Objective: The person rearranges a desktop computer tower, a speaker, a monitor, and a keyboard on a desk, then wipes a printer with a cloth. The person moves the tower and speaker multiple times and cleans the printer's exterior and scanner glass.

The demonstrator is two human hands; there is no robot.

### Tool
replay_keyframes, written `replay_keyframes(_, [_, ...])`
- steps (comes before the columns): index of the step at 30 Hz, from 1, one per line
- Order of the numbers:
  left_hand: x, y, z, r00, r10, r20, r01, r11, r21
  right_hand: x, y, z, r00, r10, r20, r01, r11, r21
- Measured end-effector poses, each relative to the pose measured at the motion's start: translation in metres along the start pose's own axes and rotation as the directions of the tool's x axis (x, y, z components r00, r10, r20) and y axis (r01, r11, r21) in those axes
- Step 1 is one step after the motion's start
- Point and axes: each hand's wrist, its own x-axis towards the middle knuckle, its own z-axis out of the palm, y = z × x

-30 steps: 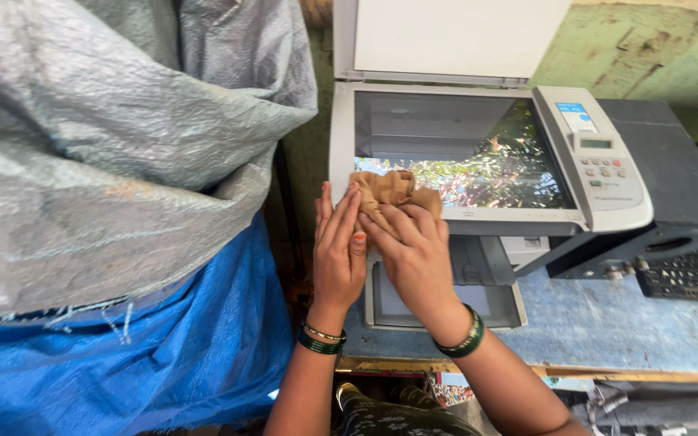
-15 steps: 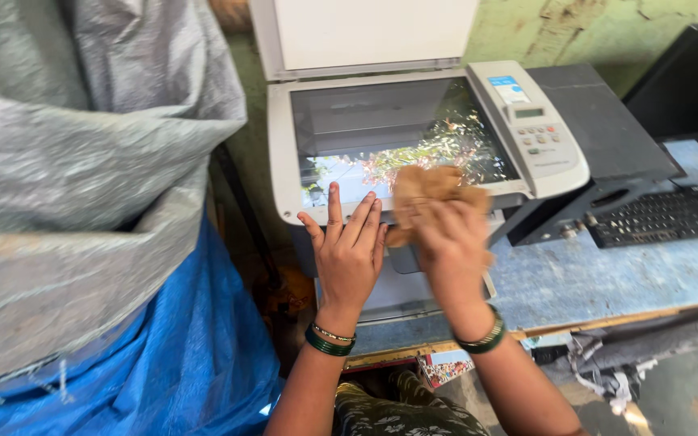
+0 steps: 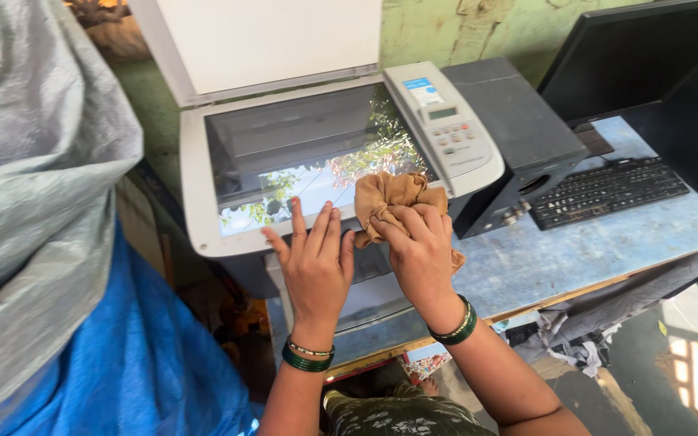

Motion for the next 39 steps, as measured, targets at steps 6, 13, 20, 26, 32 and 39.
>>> replay_keyframes(6, [0.022,0.044,0.019,0.999,0.023,0.023,-0.018,0.984,-0.180,0.014,0.032,-0.019,1.000,0.009,-0.016,-0.008,0.999,0.034])
replay_keyframes(13, [0.070,0.045,0.061,0.983,-0.006,0.183,0.028,0.993,-0.115,0.047,0.088,0.046,0.968,-0.036,0.249,-0.004,0.987,0.161])
replay_keyframes(20, [0.101,0.028,0.090,0.969,-0.088,0.232,0.108,0.991,-0.076,0.076,0.108,0.098,0.968,-0.016,0.252,0.000,0.998,0.061])
replay_keyframes(26, [0.096,0.035,0.078,0.970,-0.136,0.202,0.174,0.968,-0.183,0.067,0.094,0.060,0.919,0.113,0.378,-0.161,0.982,0.099])
replay_keyframes(32, [0.100,0.038,0.070,0.962,-0.170,0.213,0.216,0.951,-0.220,0.046,0.099,-0.002,0.962,-0.074,0.263,-0.020,0.941,0.338])
replay_keyframes(39, [0.107,0.067,0.103,0.980,-0.086,0.177,0.136,0.946,-0.293,0.053,0.146,-0.058,0.996,0.083,-0.016,-0.067,0.884,0.463])
